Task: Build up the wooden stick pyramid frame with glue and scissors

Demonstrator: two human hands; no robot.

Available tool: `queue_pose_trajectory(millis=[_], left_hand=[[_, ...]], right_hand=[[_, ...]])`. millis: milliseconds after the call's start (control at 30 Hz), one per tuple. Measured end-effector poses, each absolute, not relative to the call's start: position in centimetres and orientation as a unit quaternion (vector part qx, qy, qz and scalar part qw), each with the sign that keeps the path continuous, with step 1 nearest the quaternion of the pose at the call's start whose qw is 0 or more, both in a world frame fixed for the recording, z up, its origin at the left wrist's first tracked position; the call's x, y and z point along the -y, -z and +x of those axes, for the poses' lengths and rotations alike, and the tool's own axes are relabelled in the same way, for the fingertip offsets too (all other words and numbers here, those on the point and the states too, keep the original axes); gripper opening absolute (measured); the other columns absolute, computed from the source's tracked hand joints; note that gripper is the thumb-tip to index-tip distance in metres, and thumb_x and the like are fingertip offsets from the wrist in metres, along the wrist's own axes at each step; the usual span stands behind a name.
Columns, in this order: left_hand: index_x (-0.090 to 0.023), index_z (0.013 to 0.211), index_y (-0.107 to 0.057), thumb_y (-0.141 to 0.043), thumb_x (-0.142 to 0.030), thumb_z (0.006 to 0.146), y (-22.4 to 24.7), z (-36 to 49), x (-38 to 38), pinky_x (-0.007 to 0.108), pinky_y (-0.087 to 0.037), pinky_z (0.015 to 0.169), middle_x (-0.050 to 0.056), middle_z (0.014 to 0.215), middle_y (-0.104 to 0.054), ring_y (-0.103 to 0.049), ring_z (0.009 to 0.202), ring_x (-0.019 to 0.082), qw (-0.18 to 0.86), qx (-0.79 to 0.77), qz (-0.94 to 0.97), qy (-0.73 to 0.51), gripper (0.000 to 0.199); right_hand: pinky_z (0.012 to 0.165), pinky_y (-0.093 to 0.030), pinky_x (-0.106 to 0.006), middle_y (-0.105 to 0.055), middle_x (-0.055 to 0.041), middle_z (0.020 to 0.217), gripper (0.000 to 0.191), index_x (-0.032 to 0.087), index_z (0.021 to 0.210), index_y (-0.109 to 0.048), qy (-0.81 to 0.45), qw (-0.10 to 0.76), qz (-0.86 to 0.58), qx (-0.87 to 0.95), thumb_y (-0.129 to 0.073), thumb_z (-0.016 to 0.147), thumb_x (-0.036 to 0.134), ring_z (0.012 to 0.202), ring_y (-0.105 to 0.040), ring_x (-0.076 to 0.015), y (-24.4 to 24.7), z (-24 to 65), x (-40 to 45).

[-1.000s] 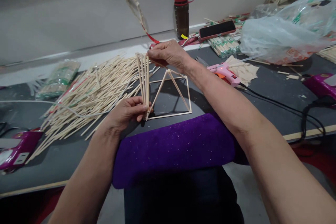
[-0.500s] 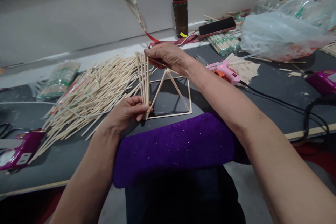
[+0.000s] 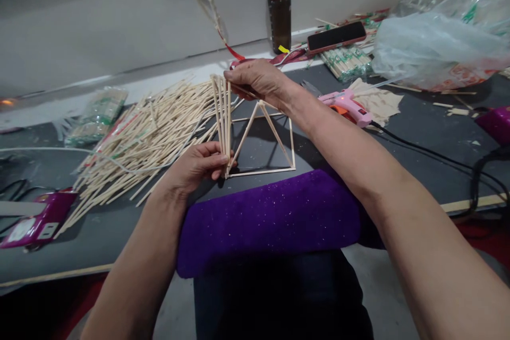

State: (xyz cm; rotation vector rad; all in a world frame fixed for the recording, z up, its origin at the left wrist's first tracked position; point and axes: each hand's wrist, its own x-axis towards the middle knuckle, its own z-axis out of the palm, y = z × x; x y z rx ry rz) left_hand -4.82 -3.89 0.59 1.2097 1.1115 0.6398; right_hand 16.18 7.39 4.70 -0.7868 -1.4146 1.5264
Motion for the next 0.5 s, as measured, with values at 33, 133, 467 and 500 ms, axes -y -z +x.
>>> queue_pose_trajectory(millis=[33,133,467,500], left_hand=[[-0.013,0.079,-0.071,-0.079,-0.028,0.069,-0.56,-4.83,3.87,0.019,-0.033,0.043,0.005,0.070,-0.072,-0.049,0.041,0.004,0.636,-0.486,0.529,-0.281,0.020],[-0.013,0.079,-0.071,-0.079,-0.029,0.069,-0.56,-4.89,3.81,0.019,-0.031,0.041,0.005,0.070,-0.072,-0.050,0.041,0.005,0.637,-0.489,0.529,-0.275,0.020],[-0.014,0.082,-0.072,-0.080,-0.027,0.069,-0.80,-4.91,3.86,0.020,-0.024,0.040,0.006,0.068,-0.071,-0.057,0.046,0.008,0.651,-0.478,0.536,-0.245,0.020],[-0.014,0.081,-0.072,-0.080,-0.027,0.069,-0.80,-4.86,3.89,0.020,-0.025,0.040,0.006,0.068,-0.070,-0.056,0.045,0.007,0.654,-0.476,0.534,-0.247,0.020]], right_hand=[[0.047,-0.031,-0.021,-0.046,0.0022,0.054,0.036,0.013,0.064,-0.053,-0.615,0.443,-0.315,0.571,-0.052,0.099,0.010,0.050,-0.037,-0.0061,-4.67,16.18,-7.41],[0.047,-0.031,-0.020,-0.047,0.0024,0.055,0.032,0.013,0.067,-0.055,-0.616,0.443,-0.309,0.573,-0.053,0.100,0.012,0.051,-0.038,-0.0066,-4.47,16.26,-7.48],[0.049,-0.032,-0.022,-0.054,0.0006,0.061,0.027,0.013,0.072,-0.063,-0.589,0.449,-0.299,0.602,-0.063,0.097,0.022,0.053,-0.041,-0.0071,-3.78,16.98,-7.76],[0.049,-0.031,-0.022,-0.053,0.0011,0.060,0.027,0.013,0.072,-0.064,-0.587,0.448,-0.303,0.603,-0.062,0.097,0.023,0.052,-0.041,-0.0069,-3.78,17.05,-7.75]])
